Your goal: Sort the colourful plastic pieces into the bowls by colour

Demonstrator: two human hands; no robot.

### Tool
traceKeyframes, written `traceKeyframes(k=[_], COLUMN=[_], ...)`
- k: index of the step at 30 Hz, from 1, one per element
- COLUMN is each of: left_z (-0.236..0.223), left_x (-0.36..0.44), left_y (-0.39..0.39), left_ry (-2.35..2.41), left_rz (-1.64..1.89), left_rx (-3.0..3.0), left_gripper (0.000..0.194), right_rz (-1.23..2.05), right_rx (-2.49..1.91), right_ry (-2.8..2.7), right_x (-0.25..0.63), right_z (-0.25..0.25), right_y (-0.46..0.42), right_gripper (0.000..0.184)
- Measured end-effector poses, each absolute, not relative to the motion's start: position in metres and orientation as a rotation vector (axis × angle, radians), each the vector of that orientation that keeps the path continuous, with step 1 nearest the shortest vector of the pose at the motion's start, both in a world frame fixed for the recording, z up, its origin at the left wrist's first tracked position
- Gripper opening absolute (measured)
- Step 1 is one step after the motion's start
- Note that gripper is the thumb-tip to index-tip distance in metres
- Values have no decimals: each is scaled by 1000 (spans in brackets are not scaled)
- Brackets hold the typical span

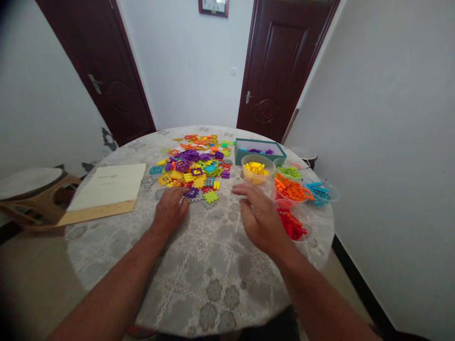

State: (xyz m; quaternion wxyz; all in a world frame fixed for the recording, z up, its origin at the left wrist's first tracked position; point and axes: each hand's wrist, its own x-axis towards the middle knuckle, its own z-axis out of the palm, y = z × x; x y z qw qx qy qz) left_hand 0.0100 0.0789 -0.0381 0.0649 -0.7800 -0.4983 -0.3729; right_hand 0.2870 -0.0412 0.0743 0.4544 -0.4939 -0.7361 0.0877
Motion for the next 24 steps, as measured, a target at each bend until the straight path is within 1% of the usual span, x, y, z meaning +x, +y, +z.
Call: traceKeyframes(k=[3, 7, 12, 14, 17, 21, 24], left_z=[-36, -34, -38, -41, -45, -44, -41], left_x=[9, 6, -4, -7, -8, -8, -10], left_y=[75, 72, 78, 82, 86, 85, 86], left_ry=[-1661, -1936, -2231, -2290, -2277, -2167, -2021], left_rz=[-1102, -977, -864, -788, -689, -712, -746], left_rx=[-2228, -1965, -1779, -1818, -1950, -2106, -2269], left_gripper=[36, 49, 64, 65, 65, 60, 57], right_rz=[290, 194, 148, 151, 127, 21, 46], right_rx=[-1228, -1459, -1836, -1882, -1876, -1806, -1717], right_ry=[-1970, -2046, -1890, -1889, -1926, -1934, -1970], right_x=[244, 219, 207, 203, 197, 194, 197], right_z=[38, -8, -29, -33, -42, -54, -57], right_y=[-1, 69, 124, 131, 133, 129, 127], right_gripper=[44, 49, 54, 54, 49, 45, 41])
